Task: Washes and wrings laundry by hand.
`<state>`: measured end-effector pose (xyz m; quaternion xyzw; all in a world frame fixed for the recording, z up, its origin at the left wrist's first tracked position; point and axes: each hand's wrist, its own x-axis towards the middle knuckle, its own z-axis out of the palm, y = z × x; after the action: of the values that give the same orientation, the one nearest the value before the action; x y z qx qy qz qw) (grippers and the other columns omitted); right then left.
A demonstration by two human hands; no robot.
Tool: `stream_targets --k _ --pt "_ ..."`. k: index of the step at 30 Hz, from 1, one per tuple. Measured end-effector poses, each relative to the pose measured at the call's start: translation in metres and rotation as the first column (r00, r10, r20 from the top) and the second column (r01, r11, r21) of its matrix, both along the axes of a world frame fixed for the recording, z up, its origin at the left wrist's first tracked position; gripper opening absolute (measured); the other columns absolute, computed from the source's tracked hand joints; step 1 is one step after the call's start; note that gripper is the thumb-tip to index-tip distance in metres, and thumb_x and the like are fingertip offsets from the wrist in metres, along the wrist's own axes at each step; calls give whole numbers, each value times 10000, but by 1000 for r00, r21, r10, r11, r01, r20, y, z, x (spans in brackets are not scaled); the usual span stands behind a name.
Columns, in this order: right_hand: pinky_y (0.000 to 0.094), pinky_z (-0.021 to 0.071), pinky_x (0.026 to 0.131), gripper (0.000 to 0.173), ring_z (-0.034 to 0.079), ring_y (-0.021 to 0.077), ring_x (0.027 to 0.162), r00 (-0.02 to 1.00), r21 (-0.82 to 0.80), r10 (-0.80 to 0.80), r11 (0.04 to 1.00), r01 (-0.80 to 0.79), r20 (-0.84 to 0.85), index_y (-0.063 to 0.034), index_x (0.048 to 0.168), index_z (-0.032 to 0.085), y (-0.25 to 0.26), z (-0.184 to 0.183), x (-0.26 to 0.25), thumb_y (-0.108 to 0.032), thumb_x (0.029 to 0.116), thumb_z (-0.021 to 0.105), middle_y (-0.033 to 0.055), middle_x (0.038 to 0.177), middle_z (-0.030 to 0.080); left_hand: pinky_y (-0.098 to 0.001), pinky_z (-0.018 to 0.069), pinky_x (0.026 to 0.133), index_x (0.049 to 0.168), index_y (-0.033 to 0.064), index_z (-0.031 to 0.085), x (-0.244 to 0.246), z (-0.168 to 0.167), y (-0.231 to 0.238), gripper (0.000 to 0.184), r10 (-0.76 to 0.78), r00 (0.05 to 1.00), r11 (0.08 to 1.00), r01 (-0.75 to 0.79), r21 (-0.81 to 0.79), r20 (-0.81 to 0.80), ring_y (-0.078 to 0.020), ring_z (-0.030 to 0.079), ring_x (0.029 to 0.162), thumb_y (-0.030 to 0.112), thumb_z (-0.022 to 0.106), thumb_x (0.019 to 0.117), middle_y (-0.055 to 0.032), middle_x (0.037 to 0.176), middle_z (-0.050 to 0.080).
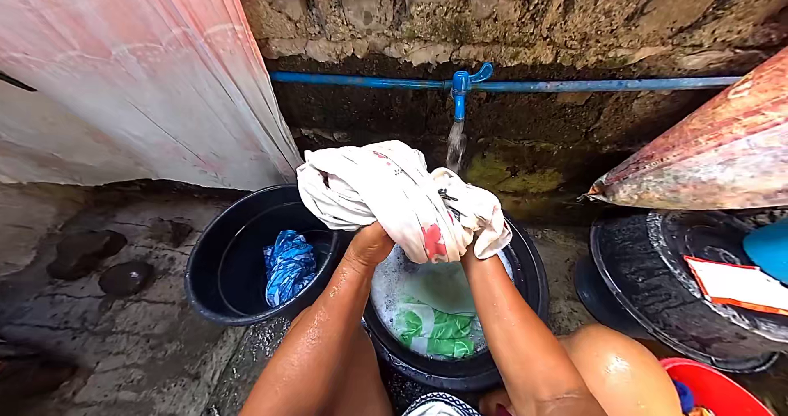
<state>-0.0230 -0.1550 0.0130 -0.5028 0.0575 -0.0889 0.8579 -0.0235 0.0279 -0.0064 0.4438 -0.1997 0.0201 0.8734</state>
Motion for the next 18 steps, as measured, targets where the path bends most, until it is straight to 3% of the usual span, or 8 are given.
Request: stream_targets --k 1,3,4,6,9,11,15,18 --pt "156 509 883 284 598 -14 961 990 76 -22 997 11 141 92 1270 519 -2 -54 15 58 1027 375 62 1037 634 -257 610 809 998 289 769 2 0 -3 372 77 997 997 -77 19 -9 -39 725 890 522 863 724 72 945 775" --pt "225 572 831 334 664 25 917 981 291 5 955 -62 193 -37 1195 586 -7 -102 33 -127 1107 277 1 967 689 -243 614 749 964 312 737 4 1 -8 267 197 978 980 -195 45 -62 -20 725 835 553 748 849 91 895 772" --pt "286 605 792 492 705 74 888 980 430 106 887 -170 168 -105 1139 640 -10 -112 39 -379 1127 231 7 937 731 -248 617 743 982 305 704 7 2 -8 234 236 967 971 -232 50 -96 -20 723 831 525 634 947 91 893 766" --pt "457 601 887 802 710 220 1030 941 616 297 714 -333 164 -122 1232 644 -19 -124 38 -762 981 232 93 1080 740 -269 622 761 1047 270 663 14 5 -7 299 281 944 959 -283 10 -173 -39 724 852 428 410 1060 74 914 760" --pt "586 537 989 1039 631 330 1223 913 706 378 603 -371 157 -144 1394 549 -24 -122 23 -954 767 374 152 1302 664 -301 616 827 1113 234 634 27 6 -1 403 277 936 955 -292 -44 -217 -69 721 918 384 259 1107 45 965 752" --pt "599 534 986 1065 625 340 1230 894 655 424 636 -407 143 -144 1398 556 -26 -111 20 -964 731 427 162 1309 658 -306 621 808 1085 220 637 25 5 2 419 251 933 962 -271 -44 -256 -76 726 892 377 249 1109 34 942 754" --pt "485 593 902 816 697 253 1075 884 550 465 726 -414 52 -162 1299 604 -20 -92 22 -835 906 362 106 1146 721 -252 622 705 958 259 686 7 8 3 322 141 966 990 -135 40 -215 -44 729 767 437 438 1061 58 844 766" --pt "377 606 830 470 709 151 939 977 614 215 772 -161 -14 -164 1149 607 4 -88 11 -437 1108 226 29 972 720 -248 625 706 936 275 731 -5 10 -4 248 79 984 995 -89 -52 -160 -47 739 773 504 639 961 46 858 777"
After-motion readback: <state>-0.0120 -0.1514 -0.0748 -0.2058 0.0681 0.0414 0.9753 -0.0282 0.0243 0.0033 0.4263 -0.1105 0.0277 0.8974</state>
